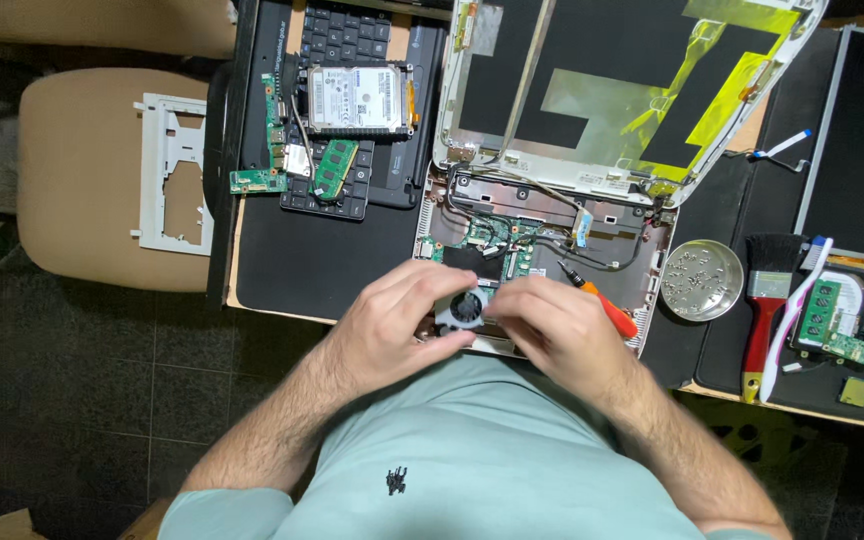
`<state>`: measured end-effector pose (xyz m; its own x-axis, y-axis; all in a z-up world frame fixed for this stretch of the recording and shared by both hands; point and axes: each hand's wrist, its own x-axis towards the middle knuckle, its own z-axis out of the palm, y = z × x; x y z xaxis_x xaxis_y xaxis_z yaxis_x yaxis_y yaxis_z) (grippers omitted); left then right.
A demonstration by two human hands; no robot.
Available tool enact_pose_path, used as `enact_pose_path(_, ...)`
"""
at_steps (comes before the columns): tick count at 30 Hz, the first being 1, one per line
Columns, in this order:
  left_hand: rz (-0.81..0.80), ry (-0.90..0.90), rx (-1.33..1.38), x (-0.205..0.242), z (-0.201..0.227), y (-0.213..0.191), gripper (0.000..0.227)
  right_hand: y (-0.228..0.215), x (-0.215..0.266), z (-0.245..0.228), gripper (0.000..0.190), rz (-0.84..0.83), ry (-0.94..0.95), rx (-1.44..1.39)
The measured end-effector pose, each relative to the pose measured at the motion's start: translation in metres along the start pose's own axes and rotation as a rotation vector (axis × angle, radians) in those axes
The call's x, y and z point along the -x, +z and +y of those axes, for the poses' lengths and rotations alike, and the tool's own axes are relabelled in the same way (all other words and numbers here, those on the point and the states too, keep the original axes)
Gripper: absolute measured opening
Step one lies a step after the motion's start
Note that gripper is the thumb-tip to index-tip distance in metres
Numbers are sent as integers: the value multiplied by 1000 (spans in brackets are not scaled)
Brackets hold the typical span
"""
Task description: The person places a motherboard into a laptop chassis and secures it with screws using a screwdriver. They then install a cooling fan and connect its cable to the motherboard.
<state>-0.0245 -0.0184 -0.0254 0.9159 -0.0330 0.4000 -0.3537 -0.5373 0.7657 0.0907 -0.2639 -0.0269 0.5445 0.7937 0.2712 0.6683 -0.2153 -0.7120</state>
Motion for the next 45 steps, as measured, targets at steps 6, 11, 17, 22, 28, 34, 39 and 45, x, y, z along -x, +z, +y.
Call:
enact_pose_path(6, 13, 25, -154, -17, -21, -15, 54, -20, -41, 17, 28, -64, -103, 294)
enact_pose_path(11, -47, 11, -270, -20, -40, -13, 58, -38, -73, 1, 35, -144, -23, 515)
enact_pose_path(17, -43, 3, -421, -23, -51, -9, 60, -2, -76, 34, 41, -80, -31, 724)
enact_pose_path(22, -49, -27, -462, -24, -52, -7, 62, 12, -73, 55, 22, -17, -100, 770)
enact_pose_path(28, -84, -22, -491, -29, -50, -9, 60, 16, -73, 66, 20, -12, -106, 802)
enact_pose_path(34, -95, -16, -489, -35, -51, -7, 55, 5, -77, 59, 19, -6, 10, 609)
enact_pose_path(39, -68, -1, -463, -34, -54, -8, 48, -4, -79, 55, 29, -24, 52, 533)
enact_pose_path(45, -19, 40, -517, -27, -57, 0, 32, -6, -80, 54, 25, -36, 51, 471)
